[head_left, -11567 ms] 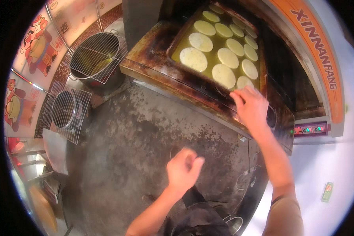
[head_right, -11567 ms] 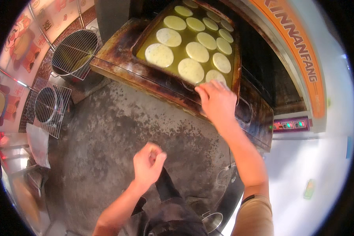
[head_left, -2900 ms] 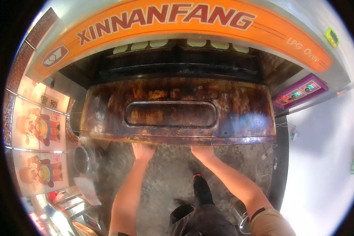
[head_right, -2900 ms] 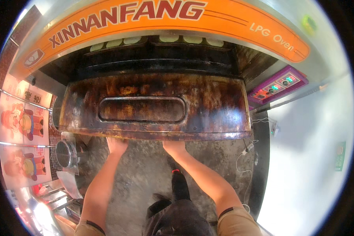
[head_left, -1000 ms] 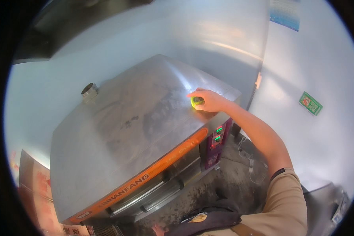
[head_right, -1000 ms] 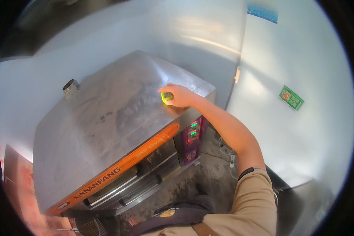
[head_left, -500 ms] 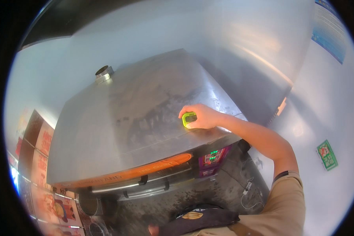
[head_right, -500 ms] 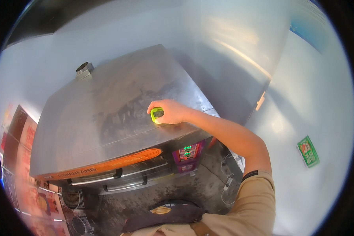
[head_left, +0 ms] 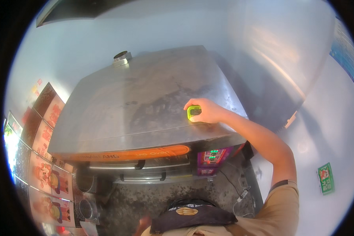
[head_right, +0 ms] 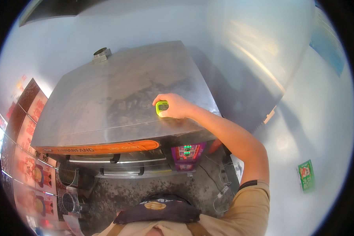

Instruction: The person arranges round dough pieces on baking trays, brushes them with a yellow liquid using a ladle, and places the trays into a commercial oven. The person sets a timer and closes the oven door.

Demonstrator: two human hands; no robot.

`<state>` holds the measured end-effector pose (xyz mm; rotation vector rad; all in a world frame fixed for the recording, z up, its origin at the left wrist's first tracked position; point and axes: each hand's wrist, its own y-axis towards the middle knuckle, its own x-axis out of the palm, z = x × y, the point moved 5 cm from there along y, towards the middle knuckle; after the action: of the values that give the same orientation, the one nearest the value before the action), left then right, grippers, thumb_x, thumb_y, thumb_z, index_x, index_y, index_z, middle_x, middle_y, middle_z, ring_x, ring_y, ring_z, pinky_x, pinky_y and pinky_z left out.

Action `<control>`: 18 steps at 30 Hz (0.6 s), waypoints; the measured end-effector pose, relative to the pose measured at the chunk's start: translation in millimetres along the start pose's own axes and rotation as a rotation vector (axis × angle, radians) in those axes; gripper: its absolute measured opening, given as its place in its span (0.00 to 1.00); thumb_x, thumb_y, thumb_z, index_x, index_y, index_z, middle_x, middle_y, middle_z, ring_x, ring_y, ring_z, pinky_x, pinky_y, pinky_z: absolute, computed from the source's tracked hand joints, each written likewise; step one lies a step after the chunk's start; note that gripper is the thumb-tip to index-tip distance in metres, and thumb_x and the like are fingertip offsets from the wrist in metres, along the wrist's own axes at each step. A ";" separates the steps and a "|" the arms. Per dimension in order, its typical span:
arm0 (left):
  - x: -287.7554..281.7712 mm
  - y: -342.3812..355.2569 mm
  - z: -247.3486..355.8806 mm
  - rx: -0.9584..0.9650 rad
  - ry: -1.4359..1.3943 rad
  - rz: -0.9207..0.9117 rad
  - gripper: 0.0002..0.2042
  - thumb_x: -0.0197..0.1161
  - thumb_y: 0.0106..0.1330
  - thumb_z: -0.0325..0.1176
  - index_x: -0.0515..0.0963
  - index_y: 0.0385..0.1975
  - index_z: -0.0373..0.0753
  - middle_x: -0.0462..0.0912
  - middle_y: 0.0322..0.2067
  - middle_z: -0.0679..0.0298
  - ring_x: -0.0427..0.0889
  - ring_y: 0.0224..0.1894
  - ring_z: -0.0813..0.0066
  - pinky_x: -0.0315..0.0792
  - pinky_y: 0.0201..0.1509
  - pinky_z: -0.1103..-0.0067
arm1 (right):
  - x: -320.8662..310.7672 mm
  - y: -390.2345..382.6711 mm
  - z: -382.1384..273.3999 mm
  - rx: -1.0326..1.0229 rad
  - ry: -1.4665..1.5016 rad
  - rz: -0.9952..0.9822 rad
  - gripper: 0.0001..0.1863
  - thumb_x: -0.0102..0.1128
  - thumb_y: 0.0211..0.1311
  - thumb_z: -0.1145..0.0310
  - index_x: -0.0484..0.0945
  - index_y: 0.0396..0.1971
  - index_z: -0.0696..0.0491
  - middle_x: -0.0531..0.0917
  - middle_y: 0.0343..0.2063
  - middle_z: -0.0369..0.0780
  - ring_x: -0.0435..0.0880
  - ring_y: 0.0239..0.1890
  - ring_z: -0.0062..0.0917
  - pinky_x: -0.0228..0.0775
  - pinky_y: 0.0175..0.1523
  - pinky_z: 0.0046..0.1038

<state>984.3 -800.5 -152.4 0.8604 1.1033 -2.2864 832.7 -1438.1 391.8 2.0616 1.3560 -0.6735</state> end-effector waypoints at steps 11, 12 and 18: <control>49.6 -21.9 -24.5 0.101 0.458 -0.105 0.10 0.67 0.63 0.37 0.83 0.39 0.40 0.89 0.36 0.59 0.89 0.39 0.58 0.81 0.42 0.63 | 1.7 0.3 4.8 0.021 0.007 0.002 0.22 0.72 0.55 0.68 0.83 0.52 0.48 0.86 0.46 0.45 0.84 0.51 0.40 0.74 0.58 0.36; 49.0 -19.0 -21.8 0.118 0.472 -0.098 0.10 0.66 0.63 0.38 0.84 0.38 0.40 0.89 0.35 0.59 0.89 0.38 0.58 0.81 0.42 0.63 | 2.0 0.4 5.2 0.017 -0.004 0.004 0.23 0.72 0.54 0.68 0.83 0.52 0.48 0.86 0.46 0.45 0.84 0.51 0.40 0.74 0.58 0.36; 25.1 -6.0 20.4 0.390 0.449 0.094 0.08 0.66 0.64 0.39 0.85 0.31 0.42 0.89 0.30 0.62 0.90 0.33 0.59 0.81 0.36 0.62 | -7.2 -5.2 4.7 -0.118 -0.019 0.040 0.31 0.74 0.53 0.67 0.81 0.61 0.45 0.87 0.47 0.42 0.84 0.53 0.36 0.74 0.61 0.34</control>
<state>956.1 -816.8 -157.0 1.6026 0.7633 -2.3256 824.9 -1444.4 392.4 1.9793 1.3087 -0.5803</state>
